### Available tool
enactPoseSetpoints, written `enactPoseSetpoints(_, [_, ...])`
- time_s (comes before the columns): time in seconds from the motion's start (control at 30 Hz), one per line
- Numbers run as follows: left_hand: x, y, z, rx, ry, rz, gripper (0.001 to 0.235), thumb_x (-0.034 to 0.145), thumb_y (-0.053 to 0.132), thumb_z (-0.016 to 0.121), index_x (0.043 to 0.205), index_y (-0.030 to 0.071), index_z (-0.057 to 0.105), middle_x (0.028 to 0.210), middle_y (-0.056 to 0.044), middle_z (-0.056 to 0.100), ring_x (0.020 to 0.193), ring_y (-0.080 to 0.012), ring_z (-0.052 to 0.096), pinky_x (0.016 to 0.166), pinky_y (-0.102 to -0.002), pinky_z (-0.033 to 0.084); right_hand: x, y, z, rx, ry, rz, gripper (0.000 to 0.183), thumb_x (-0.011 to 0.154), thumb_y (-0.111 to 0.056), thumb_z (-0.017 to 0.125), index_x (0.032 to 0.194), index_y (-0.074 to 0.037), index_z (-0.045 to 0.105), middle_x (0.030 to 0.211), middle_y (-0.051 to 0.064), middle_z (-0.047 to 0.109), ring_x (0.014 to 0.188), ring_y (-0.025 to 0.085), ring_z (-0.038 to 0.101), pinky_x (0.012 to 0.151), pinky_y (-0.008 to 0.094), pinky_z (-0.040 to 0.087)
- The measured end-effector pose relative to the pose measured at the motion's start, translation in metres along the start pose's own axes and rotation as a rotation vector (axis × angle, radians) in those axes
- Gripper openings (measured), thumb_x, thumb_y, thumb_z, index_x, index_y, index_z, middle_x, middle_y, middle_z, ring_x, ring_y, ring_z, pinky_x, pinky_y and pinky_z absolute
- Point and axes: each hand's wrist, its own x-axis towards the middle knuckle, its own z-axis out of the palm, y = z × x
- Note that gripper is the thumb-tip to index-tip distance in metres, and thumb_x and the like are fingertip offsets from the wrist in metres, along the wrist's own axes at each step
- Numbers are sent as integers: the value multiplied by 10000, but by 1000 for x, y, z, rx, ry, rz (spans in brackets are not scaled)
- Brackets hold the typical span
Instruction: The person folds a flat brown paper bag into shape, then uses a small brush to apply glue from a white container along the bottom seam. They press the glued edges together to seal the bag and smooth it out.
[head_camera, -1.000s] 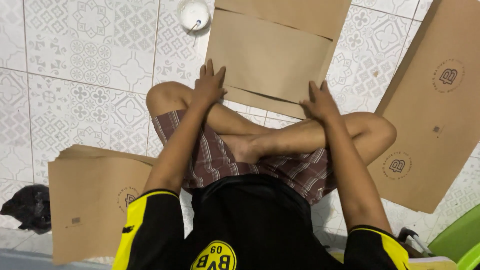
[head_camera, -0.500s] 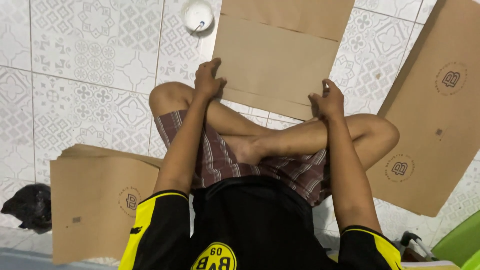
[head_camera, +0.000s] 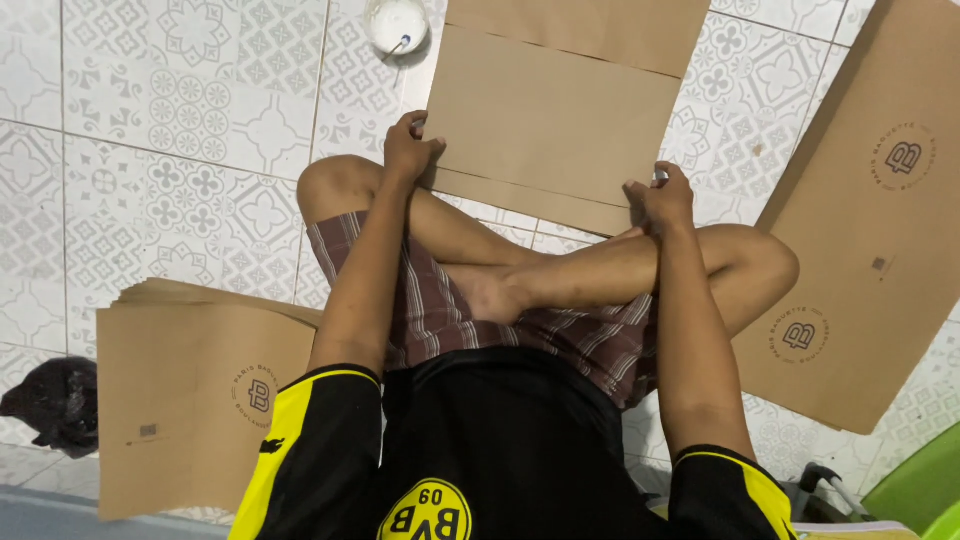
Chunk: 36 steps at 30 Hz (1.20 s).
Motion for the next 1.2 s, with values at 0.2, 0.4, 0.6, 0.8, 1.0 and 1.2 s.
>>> enactPoseSetpoints(0.2, [-13, 14, -3, 52, 34, 93, 520, 930, 180, 811, 1406, 107, 612, 1293, -191, 605, 1311, -385, 581, 1109, -498, 495, 1, -1, -2, 4, 127, -93, 481, 864, -216, 884, 1276, -50, 701, 989, 173, 694, 981, 332, 717, 857, 445, 571])
enactPoseSetpoints(0.4, [-24, 23, -9, 1, 54, 113, 473, 976, 208, 770, 1408, 93, 614, 1324, -195, 616, 1319, -379, 578, 1111, -493, 502, -10, -7, -9, 80, 170, -141, 396, 873, -148, 872, 1229, -71, 718, 973, 157, 688, 933, 277, 713, 824, 411, 580])
enactPoseSetpoints(0.6, [-29, 27, -18, -137, 34, 135, 487, 965, 91, 642, 1417, 271, 620, 1191, -169, 690, 1126, -307, 679, 975, -429, 565, -27, -21, -24, 325, 29, -203, 299, 926, -67, 692, 1192, -181, 767, 1132, 175, 698, 985, 243, 713, 811, 342, 625])
enactPoseSetpoints(0.8, [-36, 33, -47, -218, -55, 332, 611, 793, -23, 442, 1253, 193, 780, 1050, -167, 744, 1045, -250, 652, 993, -418, 519, -39, -22, -52, 131, -1, -647, 477, 930, 174, 592, 1289, -97, 751, 1190, 224, 693, 1122, 365, 654, 909, 494, 535])
enactPoseSetpoints(1.0, [-68, 36, -84, 83, 51, 935, 278, 921, 13, 779, 1080, 237, 817, 1203, -62, 649, 1069, -309, 608, 976, -449, 490, -57, -18, -101, 85, 158, -897, 324, 926, 94, 840, 1142, -148, 835, 1156, 155, 682, 1068, 315, 673, 907, 373, 566])
enactPoseSetpoints(1.2, [-110, 76, -108, -133, -19, 725, 208, 1058, 76, 682, 874, 64, 586, 837, -20, 619, 840, -117, 562, 791, -287, 447, -64, -9, -122, 305, 142, -611, 125, 1094, -73, 778, 1008, -46, 692, 911, 11, 675, 891, 82, 612, 836, 256, 528])
